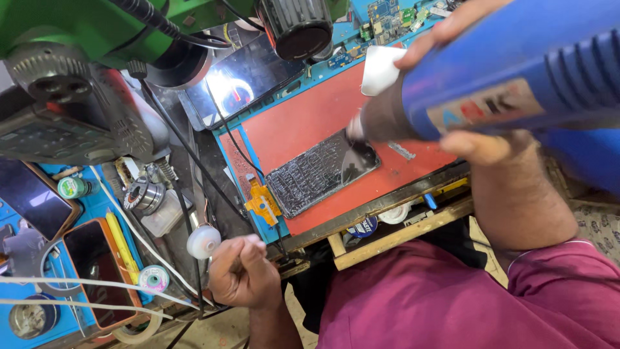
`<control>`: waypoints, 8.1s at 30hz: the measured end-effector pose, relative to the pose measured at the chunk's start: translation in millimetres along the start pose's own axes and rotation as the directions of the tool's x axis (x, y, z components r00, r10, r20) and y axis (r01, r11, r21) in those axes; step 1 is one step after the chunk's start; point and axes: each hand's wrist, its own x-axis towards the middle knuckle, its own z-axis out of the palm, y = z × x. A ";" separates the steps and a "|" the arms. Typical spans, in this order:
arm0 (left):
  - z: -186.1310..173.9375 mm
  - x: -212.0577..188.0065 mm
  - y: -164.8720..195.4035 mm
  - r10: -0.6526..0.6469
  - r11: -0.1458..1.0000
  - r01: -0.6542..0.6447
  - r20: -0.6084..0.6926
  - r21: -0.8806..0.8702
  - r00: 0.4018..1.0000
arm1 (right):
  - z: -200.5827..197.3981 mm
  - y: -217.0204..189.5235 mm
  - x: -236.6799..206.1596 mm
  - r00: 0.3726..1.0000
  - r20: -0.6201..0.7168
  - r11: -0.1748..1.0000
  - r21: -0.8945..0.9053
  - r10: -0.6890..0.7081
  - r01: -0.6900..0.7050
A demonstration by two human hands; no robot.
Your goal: The person uses a precision knife to score and peel adhesive from a cracked smartphone screen, then applies heat with a heat gun to soften remaining adhesive. The screen remains attached to the phone body throughout the process.
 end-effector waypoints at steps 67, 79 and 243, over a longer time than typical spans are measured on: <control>4.9 4.4 6.3 0.107 0.994 -0.110 0.164 0.009 0.981 | 81.7 -60.2 46.4 0.936 0.351 0.962 -0.244 -0.030 0.122; 14.5 17.6 9.7 0.252 0.937 -0.271 0.114 0.221 0.961 | 97.7 -56.2 45.9 0.916 0.400 0.930 -0.331 -0.014 0.159; 15.7 21.1 21.7 0.175 0.926 -0.249 0.264 0.283 0.948 | 69.7 24.0 4.7 0.982 0.083 0.980 0.125 -0.168 0.157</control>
